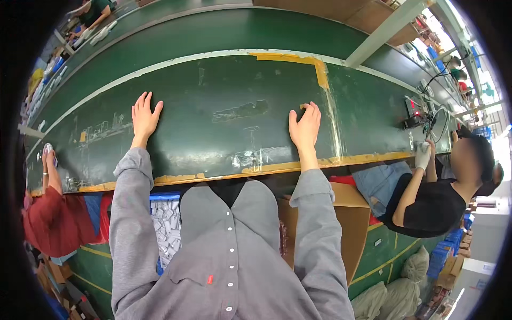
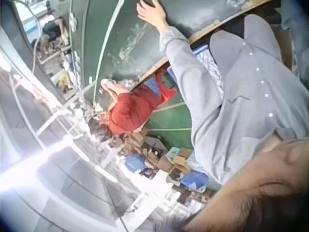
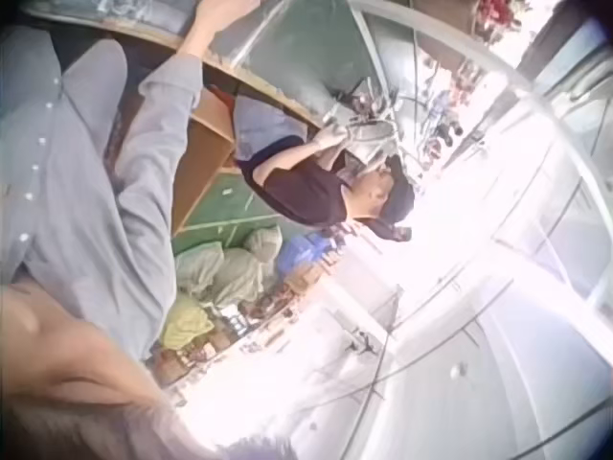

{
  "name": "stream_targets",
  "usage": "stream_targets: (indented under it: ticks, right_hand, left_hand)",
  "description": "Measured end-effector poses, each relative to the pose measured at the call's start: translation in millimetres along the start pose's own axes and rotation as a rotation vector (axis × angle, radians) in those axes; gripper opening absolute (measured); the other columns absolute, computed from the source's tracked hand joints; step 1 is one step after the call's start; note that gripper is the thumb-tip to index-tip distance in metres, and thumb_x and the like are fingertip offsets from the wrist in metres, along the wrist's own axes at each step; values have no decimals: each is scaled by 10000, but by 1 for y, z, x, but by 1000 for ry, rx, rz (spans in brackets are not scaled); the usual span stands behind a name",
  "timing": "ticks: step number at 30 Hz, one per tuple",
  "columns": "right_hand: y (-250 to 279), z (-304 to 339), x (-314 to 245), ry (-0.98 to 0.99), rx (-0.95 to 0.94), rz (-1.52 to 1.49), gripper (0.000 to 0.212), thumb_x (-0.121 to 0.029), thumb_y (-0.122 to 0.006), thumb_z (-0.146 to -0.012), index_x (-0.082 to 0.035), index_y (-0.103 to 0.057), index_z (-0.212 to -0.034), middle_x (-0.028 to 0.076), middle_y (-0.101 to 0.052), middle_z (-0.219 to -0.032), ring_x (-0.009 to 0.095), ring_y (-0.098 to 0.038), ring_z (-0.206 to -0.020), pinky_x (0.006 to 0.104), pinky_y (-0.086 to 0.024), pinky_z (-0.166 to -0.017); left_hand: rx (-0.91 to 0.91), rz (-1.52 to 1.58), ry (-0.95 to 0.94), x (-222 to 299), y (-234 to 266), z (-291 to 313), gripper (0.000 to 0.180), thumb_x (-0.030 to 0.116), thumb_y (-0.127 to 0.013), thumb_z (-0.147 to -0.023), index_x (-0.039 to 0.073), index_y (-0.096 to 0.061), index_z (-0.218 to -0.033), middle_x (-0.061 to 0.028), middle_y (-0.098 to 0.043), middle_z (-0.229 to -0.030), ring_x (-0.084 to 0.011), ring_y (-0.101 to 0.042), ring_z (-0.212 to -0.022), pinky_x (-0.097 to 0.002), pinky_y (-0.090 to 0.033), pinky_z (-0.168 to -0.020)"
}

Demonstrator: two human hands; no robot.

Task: Assembling small portable fans on an electronics production line.

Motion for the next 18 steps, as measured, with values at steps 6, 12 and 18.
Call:
stream_targets:
  ticks: [6, 12, 18]
  right_hand:
    - [15, -5, 1, -8, 153, -68, 414, -270, -653, -877, 17, -540, -1153, 226, -500, -1317, 404, -426, -1273, 490, -344, -1086]
    - [10, -2, -11, 69, 82, 62, 396, -278, -620, -892, -60, -596, -1222, 206, -494, -1335, 408, -412, -1294, 495, -339, -1101]
    - [9, 3, -10, 20, 81, 28, 445, -270, -619, -899, -5, -573, -1253, 219, -464, -1379, 413, -384, -1331, 491, -328, -1121]
  left_hand:
    - [24, 32, -2, 10, -6, 2, 667, 528, -523, -949, 118, -440, -1468, -78, -371, -1552, -257, -289, -1459, -473, -165, -1211]
    - [39, 35, -28, 6, 5, 1, 656, 518, -531, -949, 114, -450, -1460, -86, -383, -1543, -270, -309, -1447, -477, -180, -1205]
    - [10, 38, -8, 6, 1, 4, 655, 509, -533, -948, 115, -447, -1463, -82, -375, -1550, -270, -297, -1455, -478, -170, -1208]
Point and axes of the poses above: each hand's wrist, its own z-axis away from the middle knuckle, its own y-axis out of the back of the hand, x = y × z, the point moved 4 cm from there along -z, towards the middle knuckle
